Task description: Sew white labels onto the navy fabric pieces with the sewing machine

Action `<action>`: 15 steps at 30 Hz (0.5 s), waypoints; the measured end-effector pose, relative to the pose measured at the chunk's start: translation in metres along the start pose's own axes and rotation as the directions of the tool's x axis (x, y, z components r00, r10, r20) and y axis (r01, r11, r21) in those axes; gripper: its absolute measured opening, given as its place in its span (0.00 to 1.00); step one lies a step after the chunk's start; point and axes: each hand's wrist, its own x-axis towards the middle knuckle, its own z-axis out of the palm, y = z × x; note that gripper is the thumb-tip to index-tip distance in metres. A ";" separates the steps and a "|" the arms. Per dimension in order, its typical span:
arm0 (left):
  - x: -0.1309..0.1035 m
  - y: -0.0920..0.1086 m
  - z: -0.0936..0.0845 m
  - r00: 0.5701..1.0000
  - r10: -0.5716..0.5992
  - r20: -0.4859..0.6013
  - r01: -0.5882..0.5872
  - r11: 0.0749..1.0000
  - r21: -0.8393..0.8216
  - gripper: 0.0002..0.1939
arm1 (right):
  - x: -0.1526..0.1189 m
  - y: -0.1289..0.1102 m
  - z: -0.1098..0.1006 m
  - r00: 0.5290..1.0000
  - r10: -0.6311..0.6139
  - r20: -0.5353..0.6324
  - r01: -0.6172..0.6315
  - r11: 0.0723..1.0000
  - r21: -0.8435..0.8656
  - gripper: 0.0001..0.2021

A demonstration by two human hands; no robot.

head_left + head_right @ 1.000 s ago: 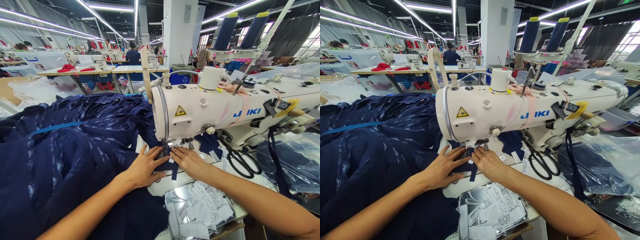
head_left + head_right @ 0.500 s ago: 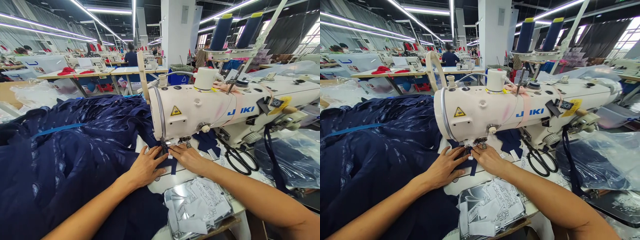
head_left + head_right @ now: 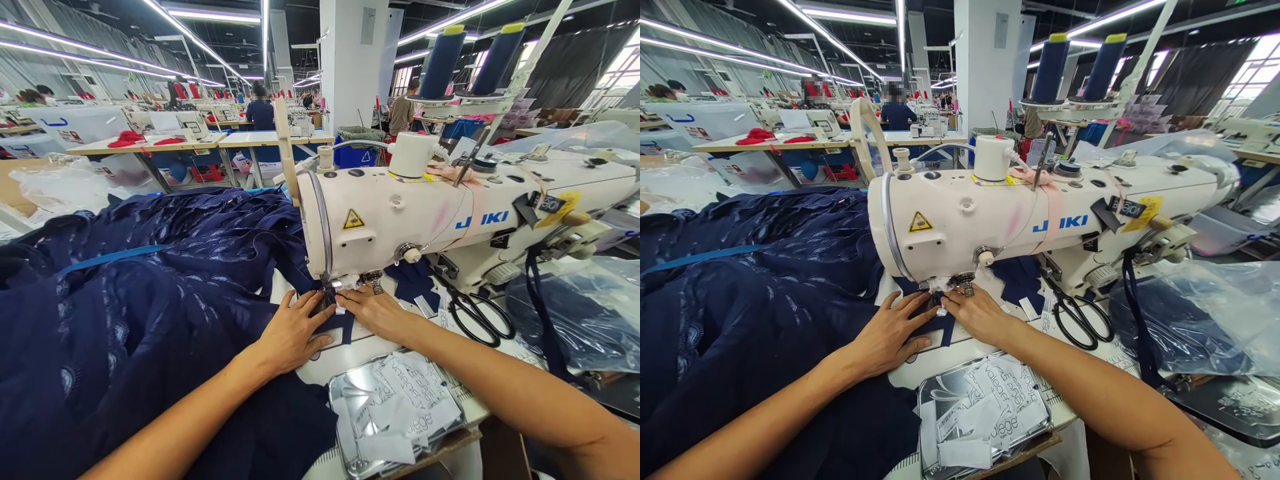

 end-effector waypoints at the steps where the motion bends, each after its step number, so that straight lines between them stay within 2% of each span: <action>1: 0.000 0.000 0.000 1.000 -0.005 0.001 0.005 1.000 0.003 0.24 | 0.000 0.000 0.000 1.000 0.004 0.014 -0.004 1.000 0.000 0.17; 15: 0.002 0.002 0.003 0.998 -0.039 -0.039 0.039 0.999 0.007 0.25 | 0.006 -0.001 -0.006 0.997 0.052 0.057 -0.051 0.998 -0.028 0.19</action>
